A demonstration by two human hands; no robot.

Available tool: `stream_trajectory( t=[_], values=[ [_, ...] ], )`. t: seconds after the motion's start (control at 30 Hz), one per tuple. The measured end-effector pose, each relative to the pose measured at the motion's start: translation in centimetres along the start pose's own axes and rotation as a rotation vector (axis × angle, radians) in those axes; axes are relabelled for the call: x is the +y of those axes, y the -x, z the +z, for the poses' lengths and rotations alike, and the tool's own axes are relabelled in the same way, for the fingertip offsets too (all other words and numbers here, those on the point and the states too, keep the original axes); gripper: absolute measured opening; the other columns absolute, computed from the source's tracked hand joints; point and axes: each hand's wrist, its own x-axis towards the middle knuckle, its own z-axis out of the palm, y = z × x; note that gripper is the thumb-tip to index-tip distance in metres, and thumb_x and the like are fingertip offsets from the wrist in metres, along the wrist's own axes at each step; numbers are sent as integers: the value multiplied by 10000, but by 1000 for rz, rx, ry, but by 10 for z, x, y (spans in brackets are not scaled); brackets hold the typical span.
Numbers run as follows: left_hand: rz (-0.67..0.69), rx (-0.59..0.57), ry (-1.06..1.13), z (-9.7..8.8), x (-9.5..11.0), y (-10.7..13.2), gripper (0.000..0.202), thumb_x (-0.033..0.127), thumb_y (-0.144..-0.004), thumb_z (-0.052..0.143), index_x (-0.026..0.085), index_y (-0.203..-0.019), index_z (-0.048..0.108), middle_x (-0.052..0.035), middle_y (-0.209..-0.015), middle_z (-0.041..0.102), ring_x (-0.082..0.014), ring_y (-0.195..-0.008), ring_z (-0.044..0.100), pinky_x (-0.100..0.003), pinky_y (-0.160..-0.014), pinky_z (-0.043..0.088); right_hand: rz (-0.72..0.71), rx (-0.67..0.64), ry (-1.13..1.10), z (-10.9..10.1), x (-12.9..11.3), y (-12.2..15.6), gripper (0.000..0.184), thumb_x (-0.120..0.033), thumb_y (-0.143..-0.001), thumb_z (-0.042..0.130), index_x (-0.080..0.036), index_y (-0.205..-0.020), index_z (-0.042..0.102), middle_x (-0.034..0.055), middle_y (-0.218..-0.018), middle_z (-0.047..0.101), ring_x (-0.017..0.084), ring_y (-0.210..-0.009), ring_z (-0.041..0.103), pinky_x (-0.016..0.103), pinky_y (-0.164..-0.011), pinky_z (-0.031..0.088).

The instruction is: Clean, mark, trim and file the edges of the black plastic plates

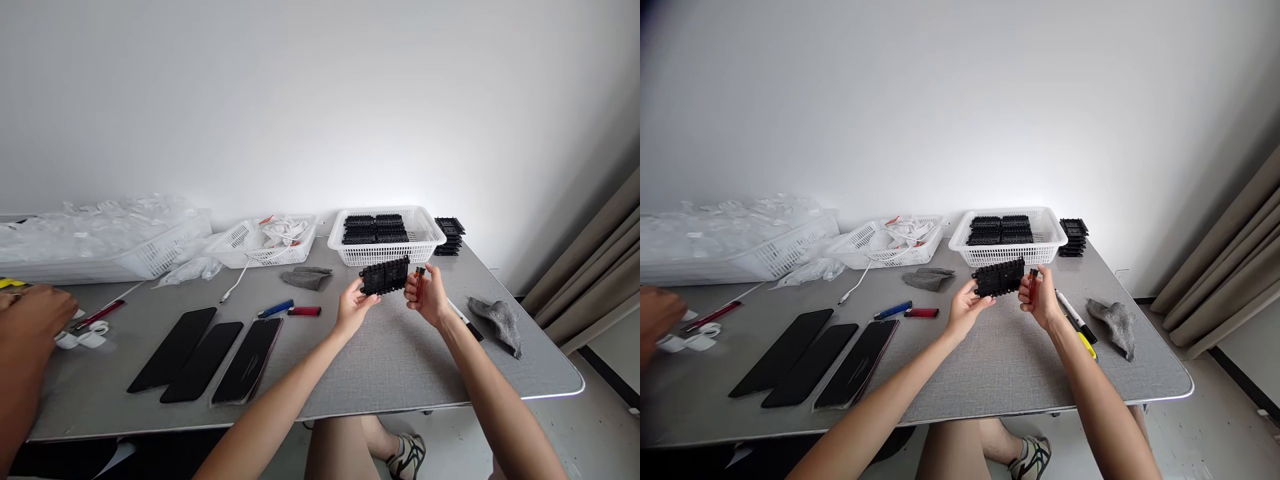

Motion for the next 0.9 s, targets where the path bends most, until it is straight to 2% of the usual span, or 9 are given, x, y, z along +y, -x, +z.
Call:
stream_trajectory(
  t=[0.07,0.13,0.23,0.33,0.43,0.57,0.7,0.8,0.9],
  values=[
    [-35,39,78,-2,2,-2,649,260,-635,863,161,-1195,550,-48,-903,738,-197,-828,725,-441,-914,585,-152,96,48,2,4,-2,377,-562,-773,559,-237,-732,371,-76,-590,303,82,-470,240,193,-386,155],
    [-80,43,153,-3,4,-3,635,229,-639,857,187,-1193,550,-42,-929,732,-214,-902,727,-432,-937,570,-282,200,124,5,11,-4,373,-459,-704,709,-241,-798,422,-87,-608,327,71,-474,263,181,-388,177],
    [-150,-17,219,-4,7,-3,588,220,-649,848,224,-1159,555,-52,-1065,716,-245,-1029,704,-432,-957,549,-308,209,213,9,22,-8,410,-387,-639,798,-233,-852,483,-99,-601,329,61,-468,266,183,-385,192],
    [-177,-64,198,-2,7,-1,620,220,-622,870,219,-1155,554,-85,-1163,693,-261,-1068,686,-437,-959,532,-310,163,233,10,29,-11,409,-408,-630,808,-224,-763,469,-108,-563,289,52,-454,242,190,-385,190],
    [-166,-98,148,-1,7,0,707,230,-597,892,202,-1209,540,-121,-1181,688,-271,-1064,681,-436,-942,535,-379,239,249,8,29,-13,396,-419,-638,795,-225,-730,463,-108,-538,279,56,-450,256,196,-387,217],
    [-178,-154,106,-2,5,0,636,363,-727,812,194,-1270,527,-118,-1048,731,-255,-930,719,-437,-879,566,-419,334,253,1,25,-17,330,-432,-675,743,-223,-757,502,-106,-519,281,64,-444,255,202,-384,220],
    [-178,-214,1,-4,3,-1,575,443,-778,745,182,-1265,584,-125,-1045,740,-251,-883,724,-407,-815,581,-437,364,279,-4,26,-20,293,-447,-694,712,-215,-742,540,-85,-499,353,84,-448,328,216,-396,262],
    [-143,-212,-79,-5,2,0,551,434,-786,733,177,-1257,609,-129,-1090,733,-256,-945,709,-377,-796,576,-457,363,306,-5,27,-21,279,-453,-698,701,-208,-757,580,-67,-505,420,110,-474,409,228,-414,288],
    [-112,-224,-132,-6,1,-1,564,410,-780,741,163,-1267,601,-125,-1007,749,-244,-902,709,-369,-792,571,-476,349,340,-5,27,-21,280,-447,-696,700,-192,-778,622,-51,-539,478,119,-506,446,233,-435,294]
  ],
)
